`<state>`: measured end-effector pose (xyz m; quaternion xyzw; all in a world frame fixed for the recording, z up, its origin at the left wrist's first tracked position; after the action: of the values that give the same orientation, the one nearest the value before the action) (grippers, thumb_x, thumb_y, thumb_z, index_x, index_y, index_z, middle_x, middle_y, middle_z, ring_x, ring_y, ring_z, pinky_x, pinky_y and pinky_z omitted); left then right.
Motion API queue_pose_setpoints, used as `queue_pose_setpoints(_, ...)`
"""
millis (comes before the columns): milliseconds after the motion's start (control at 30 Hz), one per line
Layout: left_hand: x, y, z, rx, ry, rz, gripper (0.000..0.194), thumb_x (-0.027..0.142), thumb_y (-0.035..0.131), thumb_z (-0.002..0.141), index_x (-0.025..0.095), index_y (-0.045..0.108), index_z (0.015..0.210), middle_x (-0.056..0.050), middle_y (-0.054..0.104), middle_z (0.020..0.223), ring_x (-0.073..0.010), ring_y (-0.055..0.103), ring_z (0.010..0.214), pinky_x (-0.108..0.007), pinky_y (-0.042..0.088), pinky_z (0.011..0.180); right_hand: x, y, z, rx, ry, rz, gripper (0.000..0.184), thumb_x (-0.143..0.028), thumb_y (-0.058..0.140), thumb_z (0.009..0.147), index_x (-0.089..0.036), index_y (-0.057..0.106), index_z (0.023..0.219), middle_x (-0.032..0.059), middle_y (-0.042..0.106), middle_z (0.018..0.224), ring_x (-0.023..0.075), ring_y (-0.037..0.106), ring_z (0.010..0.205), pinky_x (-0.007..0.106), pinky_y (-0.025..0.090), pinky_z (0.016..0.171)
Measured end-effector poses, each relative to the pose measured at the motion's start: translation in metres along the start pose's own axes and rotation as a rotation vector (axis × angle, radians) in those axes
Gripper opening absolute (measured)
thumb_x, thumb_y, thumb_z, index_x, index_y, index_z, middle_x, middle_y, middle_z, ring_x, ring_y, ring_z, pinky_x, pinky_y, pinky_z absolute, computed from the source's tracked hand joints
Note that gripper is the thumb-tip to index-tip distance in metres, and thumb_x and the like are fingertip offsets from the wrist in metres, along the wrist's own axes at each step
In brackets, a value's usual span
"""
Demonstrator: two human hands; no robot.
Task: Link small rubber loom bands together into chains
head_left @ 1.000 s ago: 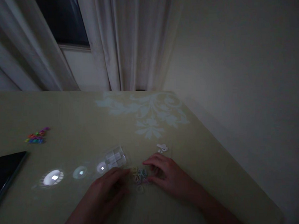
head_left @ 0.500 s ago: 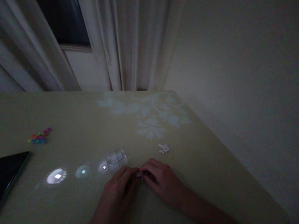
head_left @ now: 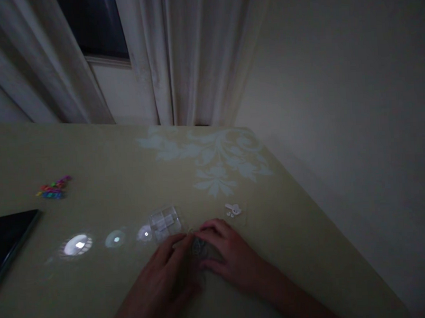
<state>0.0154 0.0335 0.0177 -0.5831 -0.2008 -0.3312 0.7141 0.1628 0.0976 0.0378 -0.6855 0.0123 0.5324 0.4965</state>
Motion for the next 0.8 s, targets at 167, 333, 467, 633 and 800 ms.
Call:
queue_pose_setpoints(167, 0.009, 0.014, 0.018, -0.029, -0.064, -0.047, 0.022, 0.027, 0.058, 0.100, 0.025, 0.074, 0.114, -0.007, 0.074, 0.101, -0.0224, 0.075, 0.087, -0.033, 0.064, 0.077, -0.005, 0.015, 0.006, 0.016, -0.052, -0.062, 0.016, -0.013, 0.067, 0.101, -0.019, 0.076, 0.113, 0.0065, 0.070, 0.105, 0.0199, 0.067, 0.099, 0.031, 0.055, 0.093)
queue_pose_setpoints(333, 0.001, 0.009, 0.019, -0.004, -0.107, -0.126, 0.021, 0.029, 0.055, 0.102, 0.026, 0.073, 0.113, -0.005, 0.077, 0.104, -0.0229, 0.075, 0.094, -0.035, 0.061, 0.084, -0.007, 0.007, 0.006, 0.116, -0.141, 0.044, 0.021, -0.014, 0.061, 0.105, -0.021, 0.075, 0.118, 0.0064, 0.077, 0.106, 0.0194, 0.070, 0.098, 0.031, 0.055, 0.092)
queue_pose_setpoints(467, -0.014, 0.000, 0.011, 0.014, -0.167, -0.215, 0.032, 0.028, 0.054, 0.100, 0.028, 0.070, 0.128, -0.004, 0.081, 0.118, -0.0230, 0.077, 0.105, -0.035, 0.061, 0.094, -0.011, -0.001, 0.002, 0.096, -0.151, 0.152, 0.033, -0.011, 0.052, 0.108, -0.023, 0.071, 0.131, 0.0069, 0.075, 0.123, 0.0173, 0.070, 0.113, 0.030, 0.053, 0.101)
queue_pose_setpoints(633, -0.021, -0.013, 0.007, -0.076, -0.201, -0.291, 0.031, 0.026, 0.055, 0.096, 0.032, 0.075, 0.119, 0.000, 0.083, 0.108, -0.0212, 0.080, 0.092, -0.029, 0.064, 0.081, -0.002, -0.013, -0.002, 0.099, -0.028, 0.053, 0.035, -0.029, 0.074, 0.099, -0.023, 0.070, 0.133, 0.0080, 0.071, 0.127, 0.0214, 0.065, 0.119, 0.034, 0.051, 0.106)
queue_pose_setpoints(800, -0.018, -0.007, 0.005, -0.084, -0.144, -0.149, 0.046, 0.024, 0.072, 0.081, 0.031, 0.073, 0.126, -0.005, 0.079, 0.121, -0.0256, 0.078, 0.102, -0.033, 0.065, 0.088, 0.003, 0.001, -0.004, -0.040, 0.065, -0.052, 0.080, -0.046, 0.090, 0.082, -0.023, 0.057, 0.151, 0.0105, 0.061, 0.136, 0.0258, 0.060, 0.125, 0.038, 0.049, 0.111)
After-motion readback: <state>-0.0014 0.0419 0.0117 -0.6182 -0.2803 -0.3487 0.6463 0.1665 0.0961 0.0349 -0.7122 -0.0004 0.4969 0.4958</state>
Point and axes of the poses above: each hand's wrist, its own z-axis towards the middle knuckle, its own y-axis out of the palm, x = y × z, the point moved 9 cm from there along z, towards the middle knuckle
